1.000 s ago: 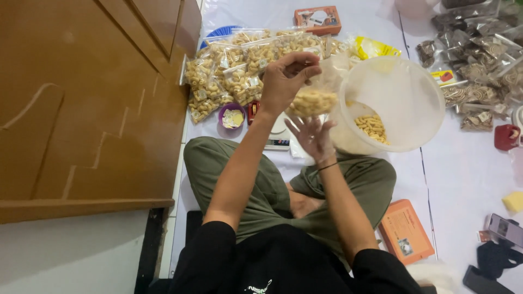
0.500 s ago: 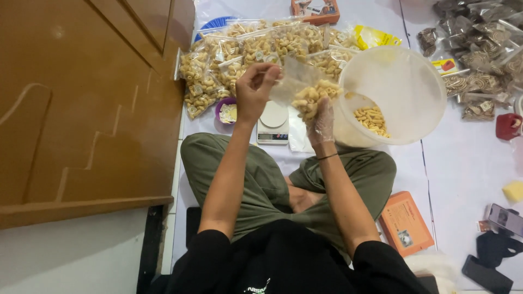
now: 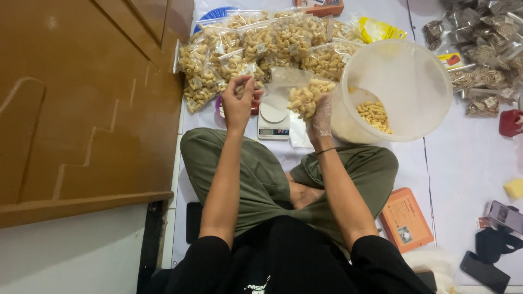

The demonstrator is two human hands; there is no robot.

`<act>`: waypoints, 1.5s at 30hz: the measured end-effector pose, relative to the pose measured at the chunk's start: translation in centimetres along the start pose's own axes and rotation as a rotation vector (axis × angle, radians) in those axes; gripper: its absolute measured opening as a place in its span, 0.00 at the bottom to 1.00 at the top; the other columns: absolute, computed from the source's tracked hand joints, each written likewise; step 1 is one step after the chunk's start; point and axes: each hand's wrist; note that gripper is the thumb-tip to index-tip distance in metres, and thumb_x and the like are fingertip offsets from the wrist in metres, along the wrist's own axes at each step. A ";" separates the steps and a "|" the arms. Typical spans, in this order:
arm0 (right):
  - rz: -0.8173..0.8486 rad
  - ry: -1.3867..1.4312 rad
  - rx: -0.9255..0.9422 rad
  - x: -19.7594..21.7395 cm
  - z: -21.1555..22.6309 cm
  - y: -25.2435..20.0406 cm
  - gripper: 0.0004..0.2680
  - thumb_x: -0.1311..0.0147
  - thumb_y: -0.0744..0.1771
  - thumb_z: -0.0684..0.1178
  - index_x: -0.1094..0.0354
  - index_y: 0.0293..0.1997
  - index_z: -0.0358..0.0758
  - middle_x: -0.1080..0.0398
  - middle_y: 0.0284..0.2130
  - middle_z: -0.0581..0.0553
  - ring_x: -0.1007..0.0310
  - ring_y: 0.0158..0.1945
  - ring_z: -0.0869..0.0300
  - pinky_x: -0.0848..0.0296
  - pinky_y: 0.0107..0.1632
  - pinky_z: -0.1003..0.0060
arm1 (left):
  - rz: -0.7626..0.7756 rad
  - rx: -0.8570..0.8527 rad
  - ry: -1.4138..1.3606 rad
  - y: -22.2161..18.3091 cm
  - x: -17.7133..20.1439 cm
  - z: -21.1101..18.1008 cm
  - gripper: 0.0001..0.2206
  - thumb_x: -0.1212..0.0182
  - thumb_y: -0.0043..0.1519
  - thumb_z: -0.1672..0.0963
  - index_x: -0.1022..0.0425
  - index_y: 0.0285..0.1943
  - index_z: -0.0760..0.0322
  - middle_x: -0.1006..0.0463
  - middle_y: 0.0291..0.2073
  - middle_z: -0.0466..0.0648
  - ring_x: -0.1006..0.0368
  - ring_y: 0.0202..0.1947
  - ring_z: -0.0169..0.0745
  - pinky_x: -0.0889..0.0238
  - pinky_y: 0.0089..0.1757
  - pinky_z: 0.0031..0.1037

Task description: Portioning cashews from a large bowl into small plastic bags and weighing them on a digital scale for packaging.

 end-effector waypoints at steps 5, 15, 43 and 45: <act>0.025 0.032 -0.032 1.9 -1.8 0.9 0.33 0.50 0.60 0.83 0.42 0.66 0.56 0.26 0.46 0.44 0.19 0.38 0.52 0.16 0.31 0.59 | 0.117 -0.111 0.149 0.2 0.3 0.2 0.06 0.32 0.64 0.57 0.19 0.47 0.62 0.18 0.37 0.51 0.17 0.35 0.43 0.22 0.32 0.24; 0.077 0.086 -0.226 -0.4 0.5 -1.5 0.34 0.55 0.59 0.83 0.35 0.59 0.43 0.22 0.39 0.40 0.18 0.32 0.51 0.18 0.21 0.63 | 0.660 -0.216 0.501 0.9 -0.1 -3.4 0.07 0.35 0.62 0.59 0.15 0.45 0.56 0.15 0.31 0.48 0.20 0.35 0.39 0.32 0.39 0.28; 0.073 -0.566 0.084 -3.6 3.2 -5.1 0.26 0.61 0.72 0.70 0.47 0.74 0.42 0.46 0.71 0.31 0.50 0.75 0.41 0.53 0.76 0.45 | 0.776 0.240 0.347 1.3 -2.3 1.3 0.15 0.27 0.56 0.56 0.21 0.49 0.63 0.16 0.37 0.56 0.19 0.29 0.39 0.22 0.30 0.23; 0.066 -0.568 0.050 -5.0 4.3 -6.4 0.28 0.62 0.72 0.70 0.50 0.75 0.40 0.49 0.73 0.32 0.54 0.76 0.42 0.58 0.78 0.47 | 0.754 0.224 0.376 0.9 -2.8 0.7 0.11 0.28 0.55 0.57 0.17 0.45 0.63 0.16 0.37 0.57 0.19 0.29 0.39 0.23 0.29 0.23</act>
Point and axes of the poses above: each hand's wrist, its own y-axis towards the middle knuckle, its own x-axis out of the back of the hand, z = x × y
